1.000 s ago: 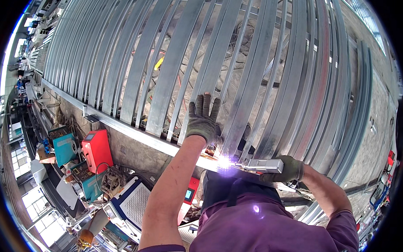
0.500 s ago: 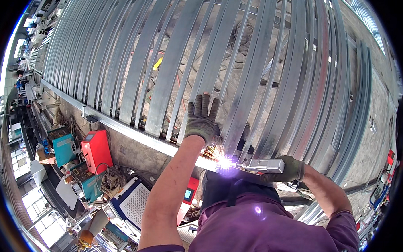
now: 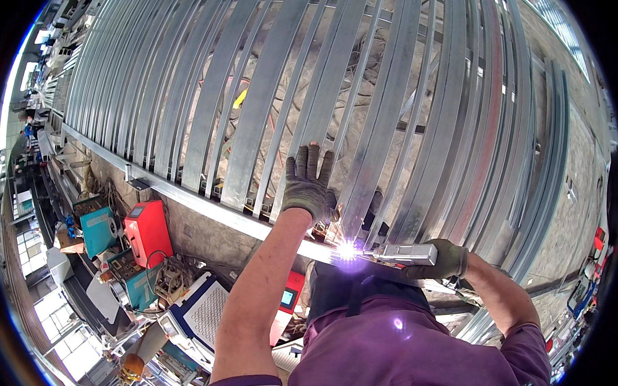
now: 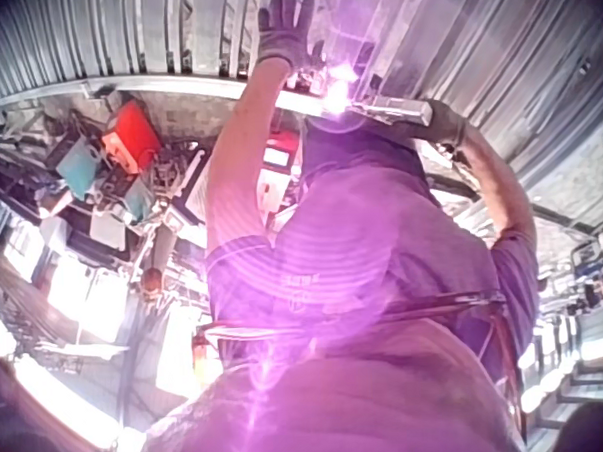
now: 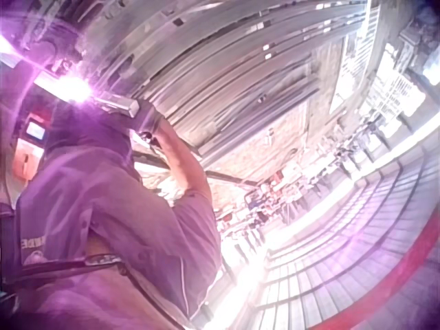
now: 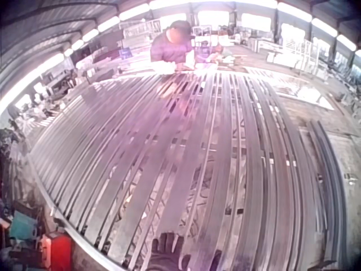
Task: The person welds metal bars onto a metal frame using a handheld welding tool. They repeatedly position the tool along the joints and create welds, moving along the length of the frame.
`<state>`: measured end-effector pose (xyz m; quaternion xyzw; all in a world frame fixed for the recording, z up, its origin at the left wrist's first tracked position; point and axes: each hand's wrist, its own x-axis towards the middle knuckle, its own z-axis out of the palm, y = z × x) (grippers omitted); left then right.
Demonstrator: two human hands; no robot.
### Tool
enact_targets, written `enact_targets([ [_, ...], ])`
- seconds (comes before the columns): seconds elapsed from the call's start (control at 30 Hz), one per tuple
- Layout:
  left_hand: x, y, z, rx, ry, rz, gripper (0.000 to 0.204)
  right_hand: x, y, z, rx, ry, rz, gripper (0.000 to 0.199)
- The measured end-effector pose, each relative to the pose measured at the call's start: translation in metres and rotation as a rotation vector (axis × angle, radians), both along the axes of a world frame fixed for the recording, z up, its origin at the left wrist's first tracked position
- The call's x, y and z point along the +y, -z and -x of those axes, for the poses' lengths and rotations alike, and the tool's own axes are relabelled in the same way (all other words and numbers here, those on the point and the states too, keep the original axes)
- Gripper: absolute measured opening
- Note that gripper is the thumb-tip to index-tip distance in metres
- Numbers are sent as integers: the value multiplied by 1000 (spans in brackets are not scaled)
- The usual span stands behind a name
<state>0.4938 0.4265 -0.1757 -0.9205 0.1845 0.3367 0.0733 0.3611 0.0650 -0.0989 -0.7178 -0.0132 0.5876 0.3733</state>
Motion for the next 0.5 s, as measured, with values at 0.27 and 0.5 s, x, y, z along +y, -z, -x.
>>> enact_targets([
  [0.27, 0, -2, -1, 4, 7, -16, 164, -5, 4, 11, -62, 49, -48, 65],
  [0.5, -4, -19, -6, 71, 10, -9, 163, -6, -5, 32, -136, 111, -5, 62],
])
